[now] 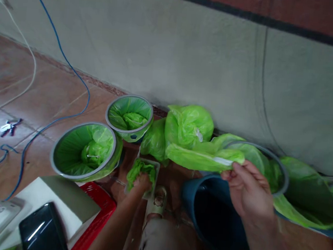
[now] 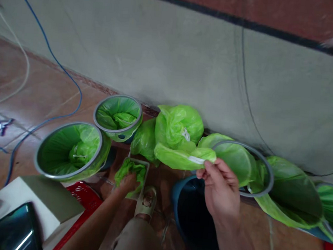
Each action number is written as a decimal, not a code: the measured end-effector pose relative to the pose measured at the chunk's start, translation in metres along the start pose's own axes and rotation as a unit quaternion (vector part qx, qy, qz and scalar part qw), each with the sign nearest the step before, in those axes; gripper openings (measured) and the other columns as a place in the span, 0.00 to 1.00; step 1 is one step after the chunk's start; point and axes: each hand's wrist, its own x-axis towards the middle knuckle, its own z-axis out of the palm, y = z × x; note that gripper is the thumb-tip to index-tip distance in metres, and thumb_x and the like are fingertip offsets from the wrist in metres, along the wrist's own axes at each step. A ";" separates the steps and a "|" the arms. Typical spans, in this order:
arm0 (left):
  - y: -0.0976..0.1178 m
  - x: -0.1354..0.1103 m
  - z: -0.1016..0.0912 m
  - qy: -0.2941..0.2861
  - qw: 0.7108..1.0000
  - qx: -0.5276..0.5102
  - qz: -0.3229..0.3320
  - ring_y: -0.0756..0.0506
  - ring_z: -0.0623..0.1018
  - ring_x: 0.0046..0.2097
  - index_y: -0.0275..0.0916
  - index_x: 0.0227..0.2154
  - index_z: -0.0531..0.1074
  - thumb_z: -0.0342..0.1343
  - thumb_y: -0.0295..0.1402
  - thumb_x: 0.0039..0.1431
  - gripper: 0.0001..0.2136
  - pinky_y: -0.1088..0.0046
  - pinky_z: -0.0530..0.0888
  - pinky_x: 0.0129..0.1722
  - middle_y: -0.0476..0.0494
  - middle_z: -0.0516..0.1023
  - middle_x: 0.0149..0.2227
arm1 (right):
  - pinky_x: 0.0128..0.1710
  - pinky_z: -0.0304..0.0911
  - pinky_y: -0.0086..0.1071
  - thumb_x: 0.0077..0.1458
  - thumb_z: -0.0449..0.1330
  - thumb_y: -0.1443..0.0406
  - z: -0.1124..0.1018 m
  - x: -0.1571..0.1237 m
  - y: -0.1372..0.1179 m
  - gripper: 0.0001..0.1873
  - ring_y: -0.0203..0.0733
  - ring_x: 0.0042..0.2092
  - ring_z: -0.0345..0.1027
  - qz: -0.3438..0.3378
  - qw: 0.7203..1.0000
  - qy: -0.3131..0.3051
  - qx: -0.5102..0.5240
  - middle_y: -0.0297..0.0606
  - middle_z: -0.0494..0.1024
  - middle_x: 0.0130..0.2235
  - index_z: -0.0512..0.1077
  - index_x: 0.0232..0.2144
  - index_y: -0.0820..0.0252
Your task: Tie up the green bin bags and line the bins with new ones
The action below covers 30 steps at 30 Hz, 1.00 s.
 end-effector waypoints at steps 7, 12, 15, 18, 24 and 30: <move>0.150 -0.134 -0.112 0.000 0.853 -0.129 0.506 0.37 0.64 0.63 0.42 0.61 0.62 0.60 0.34 0.53 0.31 0.58 0.62 0.61 0.35 0.64 0.62 | 0.33 0.68 0.30 0.48 0.68 0.62 -0.034 -0.060 -0.056 0.06 0.37 0.32 0.70 -0.064 0.985 -0.096 -0.130 0.34 0.78 0.30 0.77 0.30 0.56; 0.200 -0.222 -0.115 -0.061 0.798 -0.148 0.582 0.45 0.75 0.36 0.38 0.29 0.76 0.56 0.34 0.57 0.07 0.67 0.71 0.45 0.45 0.76 0.29 | 0.22 0.60 0.25 0.48 0.68 0.58 -0.050 -0.096 -0.107 0.09 0.32 0.22 0.62 -0.106 0.986 -0.015 -0.131 0.30 0.72 0.21 0.76 0.28 0.57; 0.201 -0.251 -0.100 -0.123 0.813 -0.270 0.502 0.50 0.71 0.27 0.37 0.26 0.73 0.55 0.39 0.58 0.11 0.74 0.70 0.31 0.48 0.73 0.24 | 0.30 0.68 0.29 0.47 0.68 0.55 -0.075 -0.110 -0.125 0.18 0.35 0.30 0.70 -0.135 0.984 0.015 -0.116 0.36 0.79 0.36 0.76 0.40 0.55; 0.196 -0.276 -0.089 -0.173 0.797 -0.419 0.399 0.51 0.71 0.25 0.37 0.31 0.75 0.60 0.42 0.53 0.12 0.75 0.70 0.27 0.50 0.75 0.25 | 0.46 0.69 0.38 0.47 0.67 0.51 -0.104 -0.132 -0.113 0.33 0.44 0.50 0.71 -0.098 0.987 0.001 -0.128 0.43 0.71 0.57 0.68 0.54 0.51; 0.186 -0.314 -0.075 -0.156 0.769 -0.562 0.264 0.52 0.75 0.24 0.36 0.29 0.76 0.70 0.42 0.39 0.17 0.76 0.72 0.28 0.50 0.78 0.25 | 0.46 0.68 0.38 0.46 0.67 0.52 -0.126 -0.194 -0.050 0.27 0.44 0.44 0.74 0.083 0.985 -0.150 -0.036 0.40 0.80 0.43 0.73 0.47 0.58; 0.168 -0.311 -0.090 -0.096 0.762 -0.602 0.219 0.50 0.78 0.28 0.35 0.30 0.75 0.70 0.38 0.41 0.16 0.74 0.74 0.33 0.48 0.79 0.27 | 0.35 0.69 0.31 0.45 0.68 0.53 -0.158 -0.218 -0.048 0.16 0.38 0.30 0.74 0.105 0.990 -0.052 0.078 0.34 0.81 0.30 0.77 0.30 0.59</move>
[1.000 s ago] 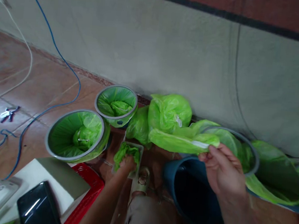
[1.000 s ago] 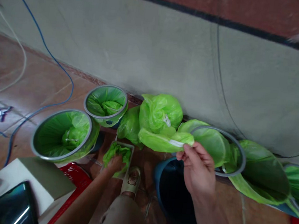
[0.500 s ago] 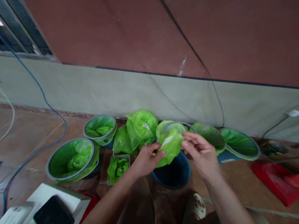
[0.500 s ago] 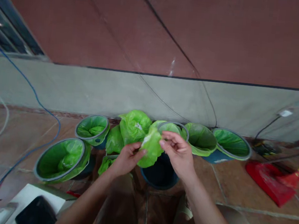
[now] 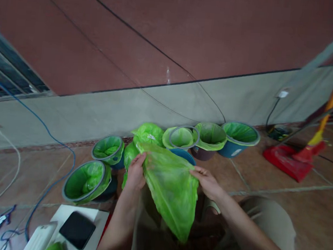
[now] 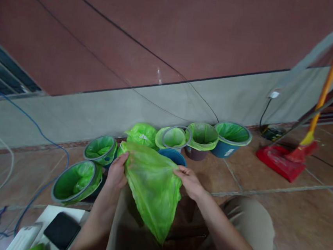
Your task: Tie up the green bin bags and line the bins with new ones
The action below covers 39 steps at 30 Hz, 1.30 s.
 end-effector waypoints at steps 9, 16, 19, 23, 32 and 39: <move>0.016 -0.006 -0.045 0.023 0.999 0.019 0.014 0.50 0.78 0.27 0.33 0.28 0.75 0.70 0.34 0.38 0.14 0.75 0.75 0.32 0.47 0.80 0.27 | 0.36 0.73 0.37 0.39 0.71 0.57 -0.070 -0.013 -0.034 0.16 0.44 0.33 0.76 -0.032 0.973 0.216 0.075 0.39 0.82 0.32 0.75 0.30 0.59; 0.032 -0.008 -0.059 0.029 0.999 -0.016 0.037 0.50 0.79 0.30 0.32 0.31 0.75 0.70 0.31 0.39 0.15 0.75 0.76 0.34 0.46 0.81 0.29 | 0.30 0.70 0.31 0.35 0.74 0.60 -0.076 -0.022 -0.035 0.18 0.37 0.28 0.72 -0.042 0.971 0.214 0.102 0.31 0.78 0.26 0.74 0.29 0.56; 0.039 -0.014 -0.069 0.012 0.999 -0.021 0.027 0.49 0.80 0.33 0.33 0.34 0.75 0.69 0.30 0.42 0.15 0.75 0.77 0.36 0.44 0.81 0.32 | 0.32 0.69 0.33 0.33 0.73 0.58 -0.085 -0.023 -0.020 0.19 0.41 0.30 0.73 -0.034 0.970 0.240 0.009 0.34 0.79 0.28 0.75 0.29 0.57; 0.050 -0.036 -0.078 -0.016 1.000 0.002 0.012 0.48 0.80 0.33 0.34 0.35 0.75 0.69 0.32 0.42 0.16 0.75 0.77 0.36 0.45 0.81 0.33 | 0.37 0.67 0.38 0.33 0.72 0.57 -0.093 -0.013 0.005 0.15 0.49 0.35 0.74 0.038 0.919 0.262 -0.293 0.38 0.79 0.27 0.76 0.25 0.55; 0.051 -0.081 -0.082 -0.097 0.983 0.129 -0.082 0.49 0.79 0.28 0.34 0.32 0.76 0.70 0.35 0.41 0.15 0.77 0.75 0.31 0.46 0.80 0.28 | 0.44 0.65 0.42 0.48 0.60 0.42 0.018 0.038 0.048 0.30 0.50 0.48 0.71 0.132 0.976 0.046 -0.167 0.40 0.78 0.49 0.74 0.46 0.53; 0.054 -0.095 -0.102 -0.127 0.970 0.177 -0.109 0.51 0.76 0.25 0.34 0.29 0.75 0.69 0.37 0.44 0.13 0.78 0.72 0.27 0.47 0.78 0.25 | 0.30 0.62 0.31 0.37 0.70 0.58 0.028 0.057 0.046 0.12 0.38 0.27 0.67 0.030 0.993 0.107 -0.032 0.32 0.76 0.23 0.73 0.22 0.59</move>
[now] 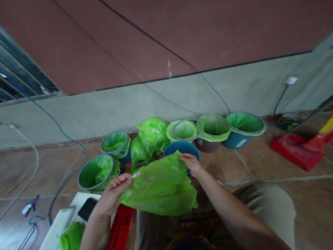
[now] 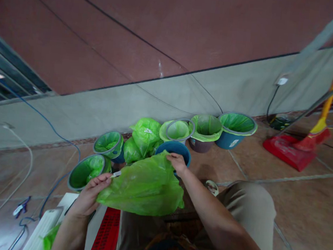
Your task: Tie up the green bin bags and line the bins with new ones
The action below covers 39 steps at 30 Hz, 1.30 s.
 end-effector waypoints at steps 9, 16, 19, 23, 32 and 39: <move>-0.006 0.016 -0.005 0.142 0.978 -0.057 0.140 0.50 0.76 0.27 0.37 0.28 0.77 0.72 0.37 0.36 0.15 0.76 0.73 0.30 0.50 0.78 0.25 | 0.27 0.66 0.25 0.45 0.65 0.68 -0.111 0.004 -0.091 0.05 0.32 0.28 0.71 -0.101 0.954 0.147 0.241 0.30 0.79 0.28 0.72 0.27 0.57; -0.004 -0.009 -0.016 0.112 0.948 0.132 0.266 0.45 0.77 0.41 0.39 0.27 0.79 0.68 0.35 0.45 0.07 0.71 0.73 0.42 0.43 0.80 0.39 | 0.33 0.71 0.28 0.46 0.56 0.71 -0.136 -0.038 -0.112 0.08 0.35 0.33 0.73 -0.119 0.929 0.146 0.320 0.34 0.80 0.32 0.72 0.30 0.57; 0.007 -0.038 -0.029 0.068 0.922 0.265 0.275 0.43 0.77 0.42 0.39 0.24 0.79 0.65 0.32 0.49 0.03 0.70 0.72 0.46 0.42 0.79 0.37 | 0.37 0.71 0.28 0.40 0.57 0.72 -0.143 -0.064 -0.084 0.10 0.35 0.34 0.74 -0.124 0.939 0.134 0.292 0.32 0.79 0.32 0.72 0.28 0.56; -0.003 -0.060 -0.047 0.009 0.902 0.406 0.146 0.43 0.78 0.38 0.43 0.23 0.80 0.62 0.28 0.48 0.04 0.70 0.73 0.41 0.43 0.80 0.33 | 0.26 0.68 0.32 0.44 0.62 0.63 -0.144 -0.104 -0.015 0.02 0.38 0.22 0.66 -0.011 0.990 0.059 0.129 0.32 0.73 0.22 0.72 0.24 0.52; -0.012 -0.028 0.013 0.090 0.907 0.381 0.158 0.41 0.78 0.39 0.43 0.41 0.79 0.63 0.37 0.49 0.14 0.73 0.71 0.33 0.42 0.81 0.39 | 0.30 0.66 0.38 0.39 0.62 0.60 -0.118 -0.126 0.020 0.04 0.46 0.30 0.68 -0.058 0.994 0.013 -0.087 0.35 0.73 0.25 0.70 0.23 0.48; -0.077 0.012 0.084 0.028 0.842 0.526 0.119 0.39 0.78 0.38 0.38 0.46 0.76 0.63 0.40 0.50 0.20 0.66 0.68 0.40 0.37 0.81 0.38 | 0.23 0.57 0.32 0.36 0.60 0.64 -0.100 -0.126 -0.002 0.05 0.38 0.23 0.58 -0.060 0.997 0.049 0.016 0.32 0.68 0.20 0.67 0.20 0.51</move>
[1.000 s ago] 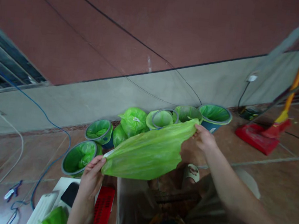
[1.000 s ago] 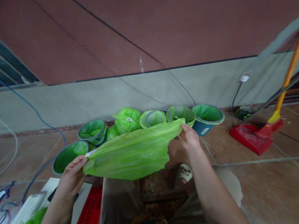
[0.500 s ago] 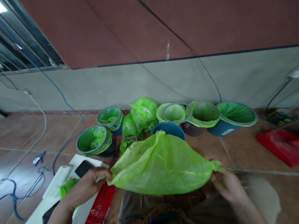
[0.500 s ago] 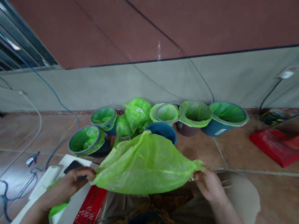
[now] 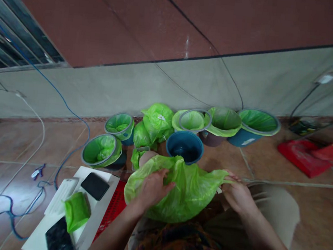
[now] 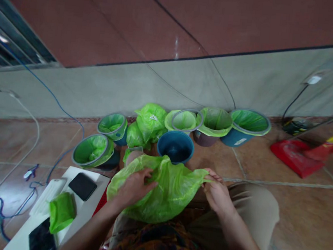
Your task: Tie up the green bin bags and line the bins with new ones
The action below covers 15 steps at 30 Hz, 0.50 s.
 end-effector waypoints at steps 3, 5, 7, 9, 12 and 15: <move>-0.004 0.011 0.012 -0.028 0.998 0.047 0.022 0.39 0.78 0.37 0.37 0.48 0.75 0.54 0.32 0.56 0.16 0.66 0.67 0.39 0.37 0.81 0.35 | 0.19 0.53 0.30 0.37 0.63 0.65 -0.001 -0.006 -0.012 0.04 0.35 0.21 0.55 0.036 0.998 -0.001 0.046 0.31 0.67 0.20 0.69 0.20 0.52; -0.004 0.017 0.012 -0.049 0.997 0.053 0.040 0.39 0.78 0.36 0.37 0.48 0.75 0.51 0.29 0.58 0.17 0.65 0.68 0.38 0.37 0.80 0.33 | 0.19 0.53 0.30 0.40 0.63 0.64 -0.005 -0.007 -0.020 0.03 0.35 0.20 0.56 0.053 0.996 -0.008 0.065 0.31 0.69 0.20 0.72 0.23 0.52; -0.002 0.021 0.012 -0.079 0.995 0.036 0.046 0.38 0.78 0.36 0.36 0.50 0.73 0.50 0.32 0.59 0.17 0.64 0.68 0.38 0.37 0.80 0.32 | 0.20 0.57 0.31 0.42 0.64 0.63 -0.011 -0.007 -0.027 0.04 0.36 0.21 0.60 0.055 0.995 -0.013 0.088 0.32 0.72 0.23 0.74 0.26 0.52; 0.001 0.023 0.017 -0.104 0.994 0.014 0.042 0.37 0.79 0.37 0.34 0.53 0.71 0.52 0.38 0.60 0.21 0.62 0.68 0.38 0.35 0.81 0.35 | 0.23 0.62 0.31 0.42 0.64 0.63 -0.015 -0.006 -0.032 0.04 0.38 0.24 0.65 0.044 0.994 -0.006 0.101 0.33 0.75 0.25 0.74 0.26 0.52; 0.005 0.022 0.033 -0.096 0.995 0.007 0.040 0.35 0.78 0.38 0.32 0.56 0.69 0.58 0.39 0.55 0.26 0.60 0.67 0.42 0.30 0.80 0.37 | 0.28 0.66 0.32 0.40 0.64 0.65 -0.016 -0.006 -0.041 0.05 0.41 0.30 0.70 0.022 0.994 0.012 0.102 0.34 0.77 0.27 0.75 0.26 0.53; 0.004 0.024 0.049 -0.041 0.999 0.009 0.027 0.36 0.78 0.35 0.32 0.54 0.71 0.59 0.32 0.53 0.24 0.58 0.67 0.43 0.33 0.80 0.30 | 0.29 0.67 0.33 0.41 0.64 0.65 -0.015 -0.009 -0.051 0.04 0.42 0.31 0.71 0.013 0.995 0.012 0.093 0.34 0.77 0.26 0.74 0.25 0.52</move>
